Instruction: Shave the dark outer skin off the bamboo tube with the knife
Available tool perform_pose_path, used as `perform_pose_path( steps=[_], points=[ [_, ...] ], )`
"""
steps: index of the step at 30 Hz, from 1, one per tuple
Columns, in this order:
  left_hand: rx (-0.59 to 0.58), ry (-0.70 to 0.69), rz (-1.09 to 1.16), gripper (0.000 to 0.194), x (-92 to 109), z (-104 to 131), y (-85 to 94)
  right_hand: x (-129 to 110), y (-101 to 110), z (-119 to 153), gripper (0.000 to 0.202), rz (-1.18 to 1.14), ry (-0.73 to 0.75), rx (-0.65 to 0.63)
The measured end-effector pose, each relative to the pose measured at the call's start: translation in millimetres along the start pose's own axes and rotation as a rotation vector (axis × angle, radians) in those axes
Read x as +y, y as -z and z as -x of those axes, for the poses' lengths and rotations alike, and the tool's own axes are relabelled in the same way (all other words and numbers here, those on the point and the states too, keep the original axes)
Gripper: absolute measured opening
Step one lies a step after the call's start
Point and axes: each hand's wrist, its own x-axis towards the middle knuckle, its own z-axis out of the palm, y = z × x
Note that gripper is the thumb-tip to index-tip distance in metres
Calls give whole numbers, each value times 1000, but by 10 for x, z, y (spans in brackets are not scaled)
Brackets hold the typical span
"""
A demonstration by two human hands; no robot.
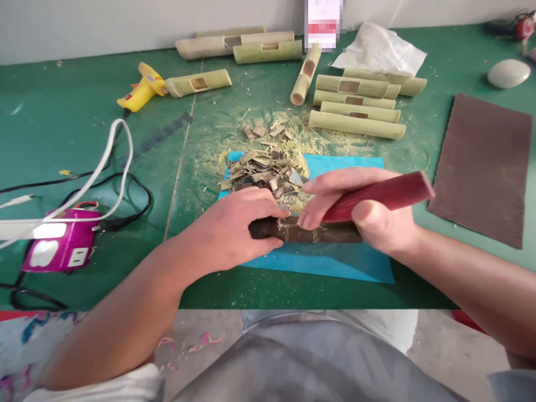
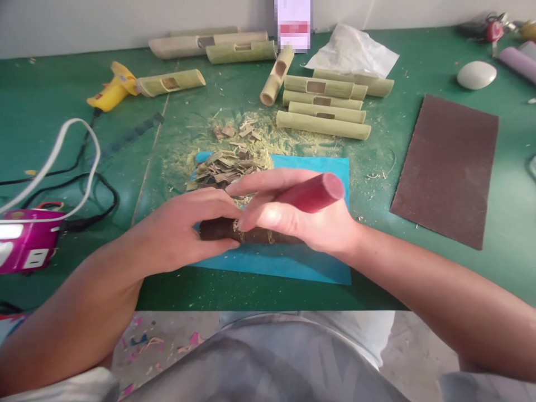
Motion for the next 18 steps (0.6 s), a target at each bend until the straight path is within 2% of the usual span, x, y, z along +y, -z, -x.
perform_pose_path(
  steps=[5,11,18],
  points=[
    [-29,12,-19,18,28,-9,28,-39,15,-42,56,-28,-86,-140],
    [-45,35,-39,24,30,-3,25,-34,3,-32,54,-91,-109,-146],
    [-28,68,-14,20,50,-8,24,-22,-23,-64,57,-69,-120,-140]
  ],
)
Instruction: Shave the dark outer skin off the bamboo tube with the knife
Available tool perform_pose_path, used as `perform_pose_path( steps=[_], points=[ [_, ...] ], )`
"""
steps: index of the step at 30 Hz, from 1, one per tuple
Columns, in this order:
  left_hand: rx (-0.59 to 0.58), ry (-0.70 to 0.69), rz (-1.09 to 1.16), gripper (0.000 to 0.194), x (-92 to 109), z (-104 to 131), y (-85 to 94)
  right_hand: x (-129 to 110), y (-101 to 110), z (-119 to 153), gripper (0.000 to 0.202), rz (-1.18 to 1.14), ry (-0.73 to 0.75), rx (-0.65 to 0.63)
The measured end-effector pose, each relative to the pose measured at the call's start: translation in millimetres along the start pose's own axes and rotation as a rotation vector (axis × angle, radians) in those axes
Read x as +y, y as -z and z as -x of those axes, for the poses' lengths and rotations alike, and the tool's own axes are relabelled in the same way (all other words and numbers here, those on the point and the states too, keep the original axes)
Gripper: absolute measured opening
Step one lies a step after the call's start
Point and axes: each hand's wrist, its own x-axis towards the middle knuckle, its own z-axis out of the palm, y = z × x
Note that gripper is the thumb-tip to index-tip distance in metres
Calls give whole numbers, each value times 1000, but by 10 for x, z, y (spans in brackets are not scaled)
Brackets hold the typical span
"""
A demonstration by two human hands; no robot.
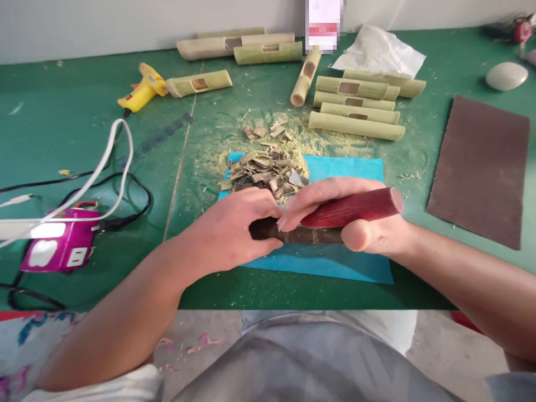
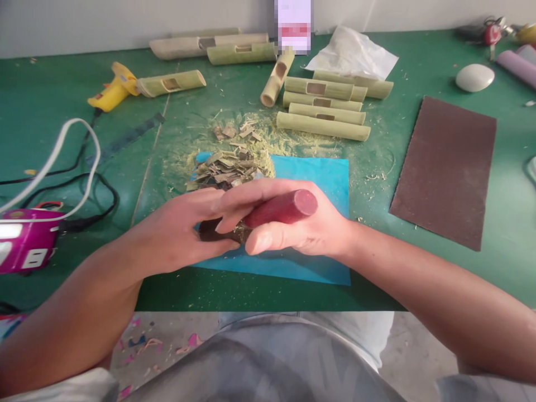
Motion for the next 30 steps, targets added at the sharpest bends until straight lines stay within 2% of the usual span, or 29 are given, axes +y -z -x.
perform_pose_path(
  steps=[3,6,11,17,24,27,30],
  points=[
    [2,-8,29,9,11,-5,0,-2,-32,-9,39,95,11,33],
    [-1,-2,44,7,3,-3,1,-2,-80,6,27,186,25,131],
    [-1,7,75,24,-40,13,7,-2,-104,83,40,222,93,273],
    [14,-7,66,28,-43,16,1,19,-44,83,37,49,170,273],
    [4,-33,46,27,-16,8,-5,-15,-60,17,49,135,78,380],
    [4,-59,39,24,-18,7,-12,-2,-91,18,53,112,84,336],
    [4,-69,29,11,-17,2,-22,15,-118,23,53,85,34,239]
  ],
)
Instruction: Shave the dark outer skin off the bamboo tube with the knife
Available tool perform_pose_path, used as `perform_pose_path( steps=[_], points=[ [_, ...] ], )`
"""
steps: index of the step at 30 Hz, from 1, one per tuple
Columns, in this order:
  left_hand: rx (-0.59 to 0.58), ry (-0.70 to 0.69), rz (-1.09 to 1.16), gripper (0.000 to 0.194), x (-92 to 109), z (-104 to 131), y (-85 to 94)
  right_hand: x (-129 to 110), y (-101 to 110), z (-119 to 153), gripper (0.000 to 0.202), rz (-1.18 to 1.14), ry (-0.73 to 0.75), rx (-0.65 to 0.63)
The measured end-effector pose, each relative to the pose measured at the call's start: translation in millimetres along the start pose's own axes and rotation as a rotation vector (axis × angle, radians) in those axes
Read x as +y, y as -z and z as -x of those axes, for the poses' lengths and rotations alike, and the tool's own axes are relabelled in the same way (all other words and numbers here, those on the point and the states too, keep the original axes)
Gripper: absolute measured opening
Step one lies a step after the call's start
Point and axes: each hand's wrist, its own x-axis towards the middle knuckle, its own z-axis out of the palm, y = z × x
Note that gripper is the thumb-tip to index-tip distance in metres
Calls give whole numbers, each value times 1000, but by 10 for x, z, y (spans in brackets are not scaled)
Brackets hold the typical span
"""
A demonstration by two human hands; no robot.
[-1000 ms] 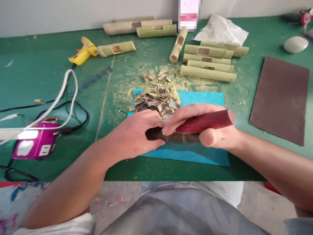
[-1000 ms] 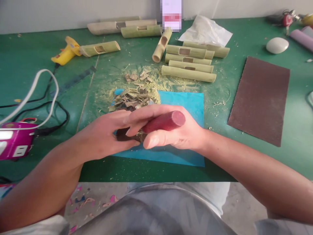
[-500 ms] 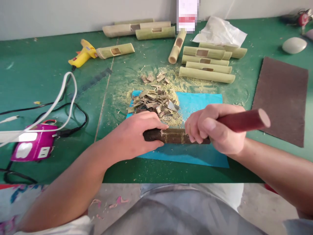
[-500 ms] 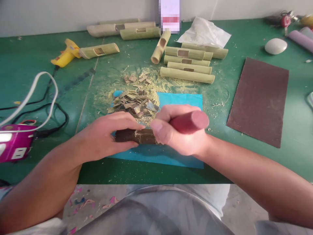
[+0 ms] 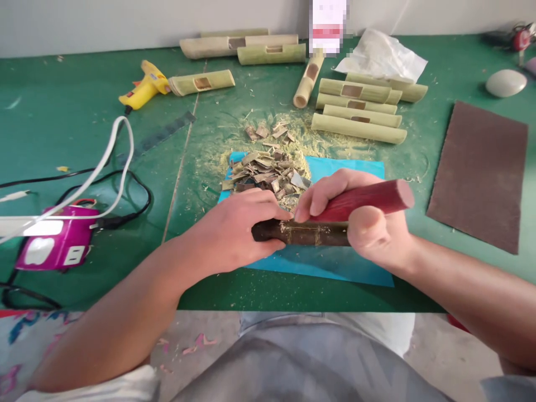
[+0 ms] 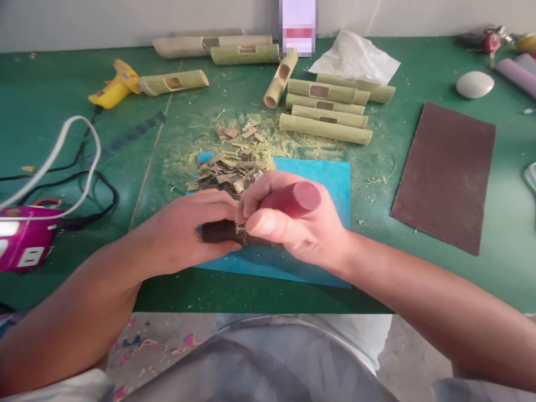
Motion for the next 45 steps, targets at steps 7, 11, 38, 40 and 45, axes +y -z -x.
perform_pose_path(
  steps=[7,11,38,40,45],
  points=[
    [-1,19,16,4,6,-5,-4,-7,-10,-25,53,0,-40,-67],
    [-13,28,5,5,4,-5,-12,1,-12,-50,51,-6,-32,-86],
    [-7,28,52,3,1,-3,35,13,48,-187,19,70,41,-208],
    [-5,31,57,5,4,3,44,10,32,-167,20,79,61,-192],
    [-11,29,38,10,28,7,47,-88,11,-114,24,196,86,-167]
  ],
)
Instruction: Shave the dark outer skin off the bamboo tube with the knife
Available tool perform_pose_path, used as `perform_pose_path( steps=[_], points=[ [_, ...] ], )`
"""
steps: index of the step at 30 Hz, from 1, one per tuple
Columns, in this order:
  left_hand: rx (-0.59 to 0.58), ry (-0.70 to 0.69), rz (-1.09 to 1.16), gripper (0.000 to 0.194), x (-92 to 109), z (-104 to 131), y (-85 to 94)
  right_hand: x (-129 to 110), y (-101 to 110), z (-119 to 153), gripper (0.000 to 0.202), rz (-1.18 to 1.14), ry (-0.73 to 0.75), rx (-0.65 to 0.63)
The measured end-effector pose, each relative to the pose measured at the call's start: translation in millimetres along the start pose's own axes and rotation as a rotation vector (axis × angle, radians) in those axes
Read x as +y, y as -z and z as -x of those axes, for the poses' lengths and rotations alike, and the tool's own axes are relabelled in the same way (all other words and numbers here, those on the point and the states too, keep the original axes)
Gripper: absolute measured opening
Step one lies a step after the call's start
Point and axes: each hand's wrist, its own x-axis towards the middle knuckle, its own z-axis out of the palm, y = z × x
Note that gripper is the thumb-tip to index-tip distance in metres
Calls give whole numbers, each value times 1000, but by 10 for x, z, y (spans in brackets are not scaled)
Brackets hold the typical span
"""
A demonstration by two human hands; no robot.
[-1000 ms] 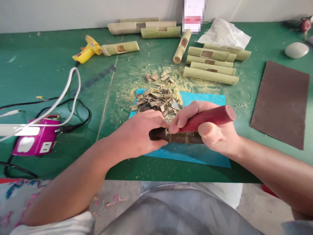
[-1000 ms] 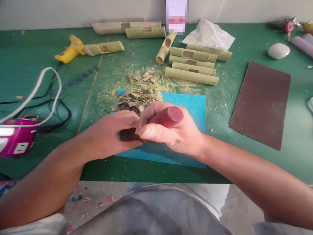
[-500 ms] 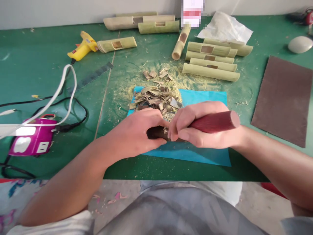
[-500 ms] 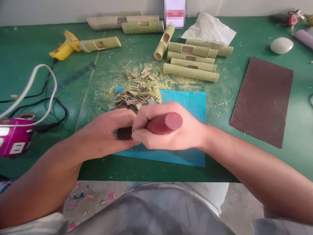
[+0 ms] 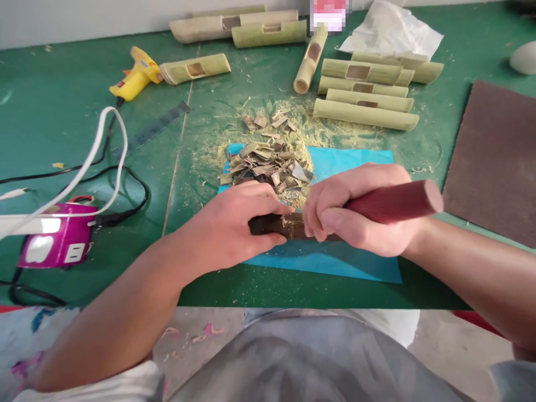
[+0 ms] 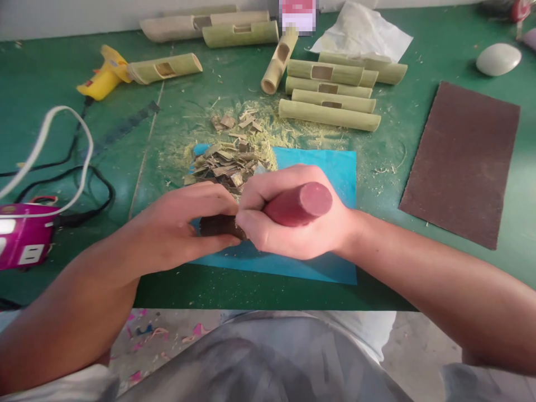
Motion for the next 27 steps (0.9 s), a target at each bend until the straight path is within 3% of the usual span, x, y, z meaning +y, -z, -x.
perform_pose_path(
  steps=[7,15,22,27],
  points=[
    [18,-63,-50,10,-1,0,-73,-73,-47,71,27,114,24,62],
    [32,-55,-36,21,-37,2,-100,-43,-21,83,25,109,-71,140],
    [28,-72,-49,19,-30,-6,-95,-16,-53,125,36,-106,-78,211],
    [12,-58,-49,9,-9,-15,-94,-24,-97,98,32,-311,83,205]
  ],
)
